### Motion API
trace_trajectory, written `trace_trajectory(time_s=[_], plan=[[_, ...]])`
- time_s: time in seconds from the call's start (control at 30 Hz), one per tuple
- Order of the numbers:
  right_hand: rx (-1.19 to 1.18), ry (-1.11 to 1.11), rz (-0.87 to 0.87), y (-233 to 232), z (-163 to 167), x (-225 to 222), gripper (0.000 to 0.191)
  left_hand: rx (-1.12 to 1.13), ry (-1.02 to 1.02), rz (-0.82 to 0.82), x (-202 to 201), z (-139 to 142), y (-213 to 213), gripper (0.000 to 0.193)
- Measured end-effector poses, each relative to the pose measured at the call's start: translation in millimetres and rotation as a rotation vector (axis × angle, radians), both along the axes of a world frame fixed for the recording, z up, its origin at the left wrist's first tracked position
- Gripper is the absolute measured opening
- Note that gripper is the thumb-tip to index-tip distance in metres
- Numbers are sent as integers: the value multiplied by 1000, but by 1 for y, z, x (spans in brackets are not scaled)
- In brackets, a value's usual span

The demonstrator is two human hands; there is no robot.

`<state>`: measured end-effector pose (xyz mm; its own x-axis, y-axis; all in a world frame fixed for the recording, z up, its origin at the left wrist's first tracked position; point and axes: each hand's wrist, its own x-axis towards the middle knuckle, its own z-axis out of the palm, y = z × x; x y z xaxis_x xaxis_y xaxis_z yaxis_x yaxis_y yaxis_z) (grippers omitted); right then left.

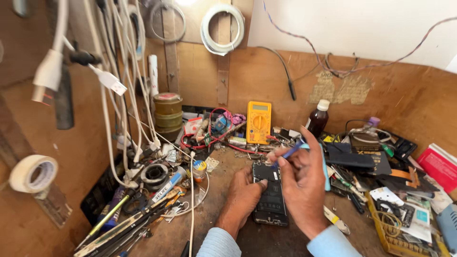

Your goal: The person uses a small screwdriver to remove screws from the back of a disassembled smartphone, then reconnects the display assembly and plugs in a charging cable to test the device.

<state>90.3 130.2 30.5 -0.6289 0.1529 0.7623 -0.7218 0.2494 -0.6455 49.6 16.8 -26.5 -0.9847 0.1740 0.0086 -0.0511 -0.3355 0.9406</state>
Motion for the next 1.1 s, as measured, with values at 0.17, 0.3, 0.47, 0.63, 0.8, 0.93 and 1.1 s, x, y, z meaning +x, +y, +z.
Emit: trace_trajectory(time_s=[0.17,0.3,0.47,0.63,0.8,0.93,1.1], plan=[[-45,-92,-23,15,7,15,68,-35,22,4,1,7,-1,33],[50,-174,24,27,15,17,64,-45,-23,-23,8,3,-4,34],[428,-487,-122,27,17,14,33,88,-97,-20,22,-11,-7,32],[664,-523,-84,18,16,-1,18,-41,-67,16,23,-13,-7,31],[769,-434,-31,14,14,-8,19,-20,11,-22,23,-12,-10,27],[771,-331,48,11,14,-7,21,-46,41,14,25,-11,-10,23],[954,-312,-3,6,24,-5,17,5,46,-2,28,-7,-8,20]])
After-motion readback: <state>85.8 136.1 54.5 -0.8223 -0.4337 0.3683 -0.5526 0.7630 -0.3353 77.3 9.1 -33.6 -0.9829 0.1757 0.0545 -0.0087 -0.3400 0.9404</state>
